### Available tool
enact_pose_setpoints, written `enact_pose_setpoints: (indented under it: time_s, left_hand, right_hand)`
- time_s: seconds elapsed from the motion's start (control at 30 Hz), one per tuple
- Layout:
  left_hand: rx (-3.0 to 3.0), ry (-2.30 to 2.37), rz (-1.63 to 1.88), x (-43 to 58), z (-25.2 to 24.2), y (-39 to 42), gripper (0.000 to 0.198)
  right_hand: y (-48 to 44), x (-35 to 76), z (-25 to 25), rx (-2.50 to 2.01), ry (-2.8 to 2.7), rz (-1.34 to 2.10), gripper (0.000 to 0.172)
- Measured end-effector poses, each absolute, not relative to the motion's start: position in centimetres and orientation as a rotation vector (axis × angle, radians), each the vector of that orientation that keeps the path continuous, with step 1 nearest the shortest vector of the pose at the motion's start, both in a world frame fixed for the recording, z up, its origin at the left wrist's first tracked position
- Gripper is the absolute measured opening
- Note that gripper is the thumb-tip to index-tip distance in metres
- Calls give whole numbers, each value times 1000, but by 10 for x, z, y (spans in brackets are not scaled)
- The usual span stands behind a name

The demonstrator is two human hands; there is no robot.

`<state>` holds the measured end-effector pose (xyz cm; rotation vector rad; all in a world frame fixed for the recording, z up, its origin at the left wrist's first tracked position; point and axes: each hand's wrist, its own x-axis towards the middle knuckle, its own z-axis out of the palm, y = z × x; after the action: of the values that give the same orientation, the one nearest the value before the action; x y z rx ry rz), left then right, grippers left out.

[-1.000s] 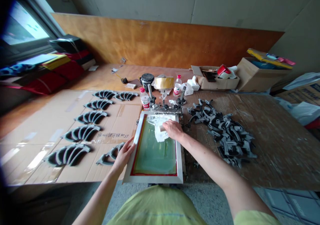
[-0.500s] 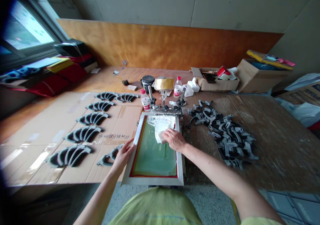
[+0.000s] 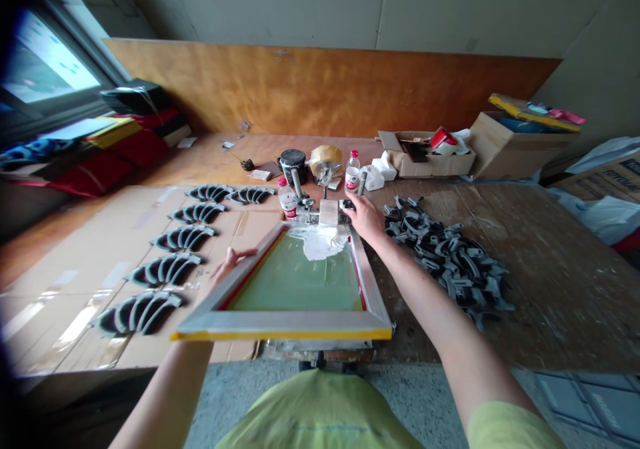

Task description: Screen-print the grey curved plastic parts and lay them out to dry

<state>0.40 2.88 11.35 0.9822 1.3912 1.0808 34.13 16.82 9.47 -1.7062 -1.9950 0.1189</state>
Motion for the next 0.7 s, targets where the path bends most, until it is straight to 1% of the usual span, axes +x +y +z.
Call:
enact_pose_setpoints:
  time_s: [0.07, 0.13, 0.2, 0.3, 0.37, 0.4, 0.43, 0.5, 0.53, 0.57, 0.63, 0.7]
  left_hand:
    - [996, 1301, 1266, 11, 128, 48, 62]
    - [990, 1241, 1392, 18, 142, 69, 56]
    - [980, 1236, 1422, 23, 152, 88, 53]
    - [927, 1240, 1477, 25, 150, 96, 53]
    - [862, 1264, 1456, 31, 131, 83, 52]
    - [829, 1281, 1358, 36, 118, 71, 54]
    - [793, 1295, 1213, 44, 102, 58, 56]
    - [709, 1279, 831, 62, 72, 27, 62]
    - [653, 1253, 748, 71, 58, 13, 62]
    - [598, 1241, 714, 77, 46, 0, 60]
    - [510, 1272, 781, 78, 28, -20, 49]
    - [455, 1382, 881, 59, 15, -33, 38]
  right_hand:
    - [157, 361, 80, -1818, -1900, 181, 34]
    - [137, 370, 58, -1891, -1910, 330, 25]
    - [113, 365, 35, -1817, -2030, 467, 26]
    - [87, 347, 15, -1598, -2304, 513, 35]
    - [78, 333, 15, -1583, -2397, 474, 28]
    - [75, 326, 18, -1603, -2404, 455, 22]
    - [70, 318, 24, -1618, -2394, 434, 16]
    - [54, 297, 35, -1566, -2391, 377, 11]
    - [43, 284, 40, -1487, -2417, 337, 11]
    - [32, 272, 43, -1382, -2463, 301, 10]
    - [13, 254, 44, -1138, -2581, 273, 14]
    - [3, 259, 40, -1084, -2618, 313, 21]
